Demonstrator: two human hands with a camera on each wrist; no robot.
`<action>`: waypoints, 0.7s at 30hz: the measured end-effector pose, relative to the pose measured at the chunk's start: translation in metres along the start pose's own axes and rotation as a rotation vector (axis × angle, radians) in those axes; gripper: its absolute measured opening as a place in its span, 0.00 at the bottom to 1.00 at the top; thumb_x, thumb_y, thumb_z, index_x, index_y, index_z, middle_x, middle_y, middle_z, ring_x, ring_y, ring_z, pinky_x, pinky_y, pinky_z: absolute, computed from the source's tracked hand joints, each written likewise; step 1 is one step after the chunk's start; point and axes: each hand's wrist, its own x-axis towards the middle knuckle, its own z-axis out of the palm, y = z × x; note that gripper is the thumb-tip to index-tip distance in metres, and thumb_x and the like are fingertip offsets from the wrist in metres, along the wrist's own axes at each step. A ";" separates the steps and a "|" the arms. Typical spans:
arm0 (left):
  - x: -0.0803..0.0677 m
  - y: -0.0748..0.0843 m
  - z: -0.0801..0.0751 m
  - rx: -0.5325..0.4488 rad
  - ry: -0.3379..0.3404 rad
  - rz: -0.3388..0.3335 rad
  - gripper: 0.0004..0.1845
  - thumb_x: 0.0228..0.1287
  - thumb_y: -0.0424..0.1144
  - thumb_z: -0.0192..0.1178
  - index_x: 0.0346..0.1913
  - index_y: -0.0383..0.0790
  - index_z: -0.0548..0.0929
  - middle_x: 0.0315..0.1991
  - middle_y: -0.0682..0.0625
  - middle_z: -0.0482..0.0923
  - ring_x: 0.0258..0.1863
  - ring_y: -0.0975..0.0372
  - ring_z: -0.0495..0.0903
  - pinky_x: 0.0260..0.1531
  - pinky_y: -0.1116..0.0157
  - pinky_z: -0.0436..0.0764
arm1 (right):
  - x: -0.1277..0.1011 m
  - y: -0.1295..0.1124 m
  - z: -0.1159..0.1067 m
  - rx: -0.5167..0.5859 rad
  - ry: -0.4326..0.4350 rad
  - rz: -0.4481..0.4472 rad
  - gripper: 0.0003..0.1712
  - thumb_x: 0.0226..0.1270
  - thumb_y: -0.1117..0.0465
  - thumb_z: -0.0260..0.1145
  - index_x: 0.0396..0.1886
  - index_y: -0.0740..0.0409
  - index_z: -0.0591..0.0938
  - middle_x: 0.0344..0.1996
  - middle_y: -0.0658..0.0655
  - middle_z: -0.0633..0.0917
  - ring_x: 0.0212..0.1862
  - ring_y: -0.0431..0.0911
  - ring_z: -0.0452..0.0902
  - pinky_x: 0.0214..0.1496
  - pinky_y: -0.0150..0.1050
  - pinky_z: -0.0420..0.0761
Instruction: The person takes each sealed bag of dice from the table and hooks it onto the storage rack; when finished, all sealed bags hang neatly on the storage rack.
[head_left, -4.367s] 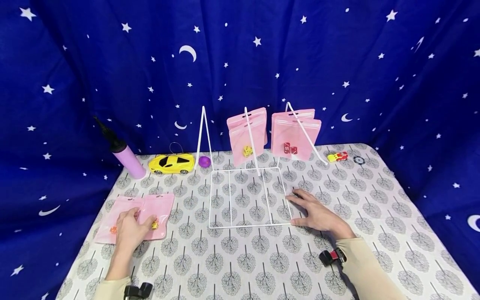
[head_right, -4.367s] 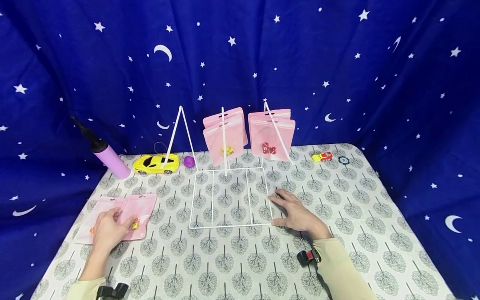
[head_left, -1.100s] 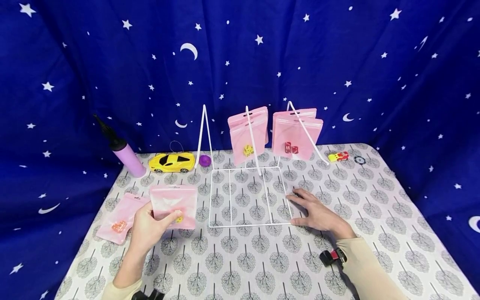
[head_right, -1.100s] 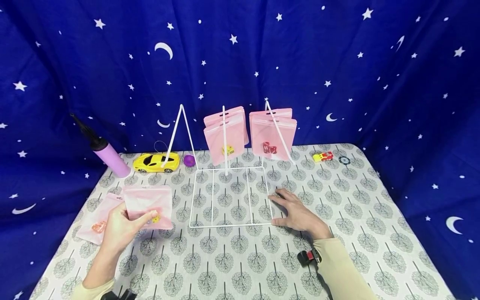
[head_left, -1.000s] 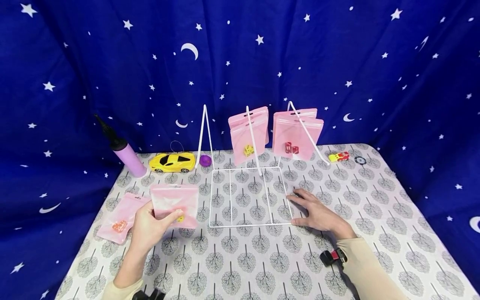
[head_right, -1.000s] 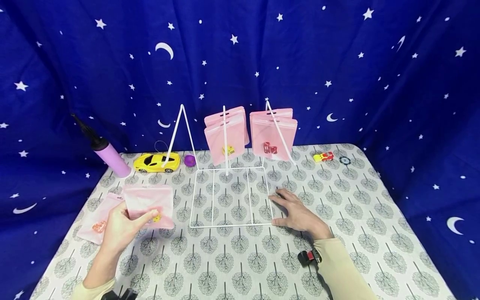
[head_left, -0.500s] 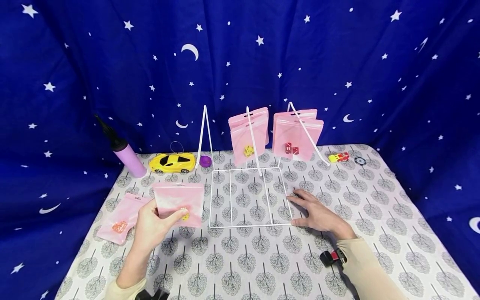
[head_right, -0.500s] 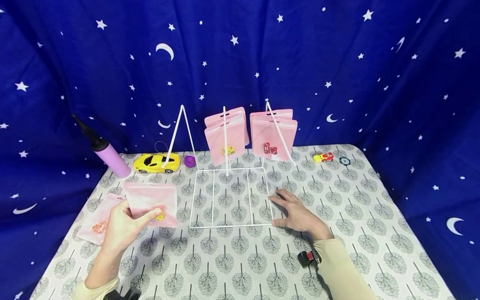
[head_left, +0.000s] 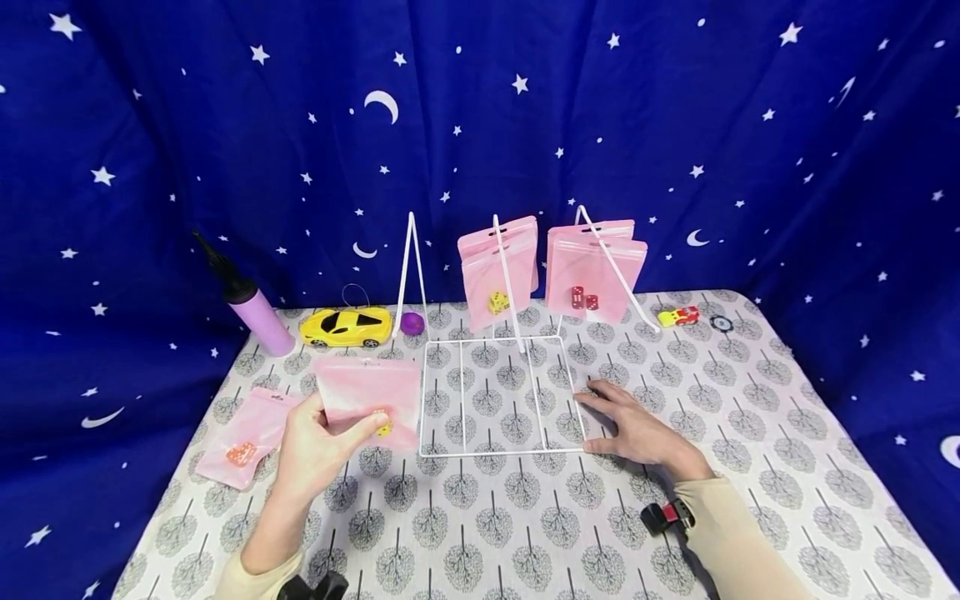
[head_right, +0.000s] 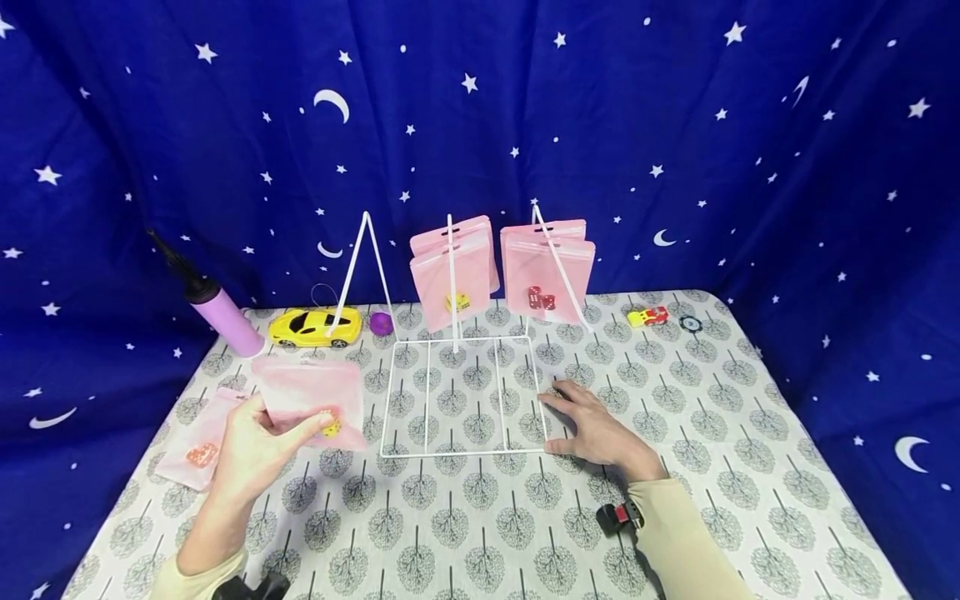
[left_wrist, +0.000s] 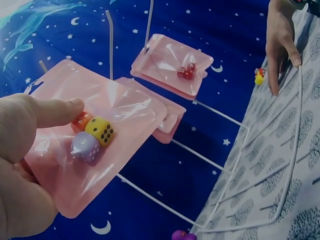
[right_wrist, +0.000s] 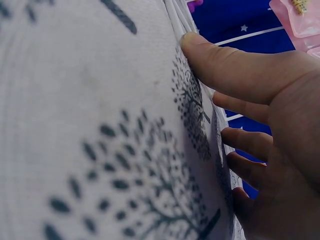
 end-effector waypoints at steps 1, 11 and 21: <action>0.000 0.001 0.001 -0.018 -0.005 0.001 0.21 0.46 0.34 0.77 0.46 0.40 0.84 0.41 0.48 0.87 0.36 0.65 0.86 0.39 0.65 0.87 | 0.000 0.000 0.000 -0.001 -0.001 0.001 0.47 0.51 0.44 0.75 0.70 0.55 0.70 0.73 0.70 0.59 0.72 0.69 0.52 0.64 0.75 0.58; 0.002 0.012 0.008 -0.094 -0.043 0.026 0.23 0.49 0.30 0.74 0.51 0.36 0.82 0.47 0.40 0.84 0.39 0.63 0.87 0.39 0.63 0.87 | 0.001 0.000 0.000 0.014 -0.002 -0.003 0.47 0.51 0.43 0.74 0.70 0.56 0.70 0.73 0.69 0.58 0.72 0.69 0.51 0.64 0.75 0.58; 0.003 0.023 0.015 -0.112 -0.031 0.070 0.21 0.48 0.30 0.75 0.48 0.39 0.84 0.44 0.51 0.86 0.39 0.62 0.87 0.41 0.63 0.87 | 0.000 0.000 0.000 0.011 0.006 -0.013 0.47 0.51 0.45 0.75 0.70 0.56 0.70 0.72 0.70 0.59 0.72 0.70 0.52 0.65 0.74 0.57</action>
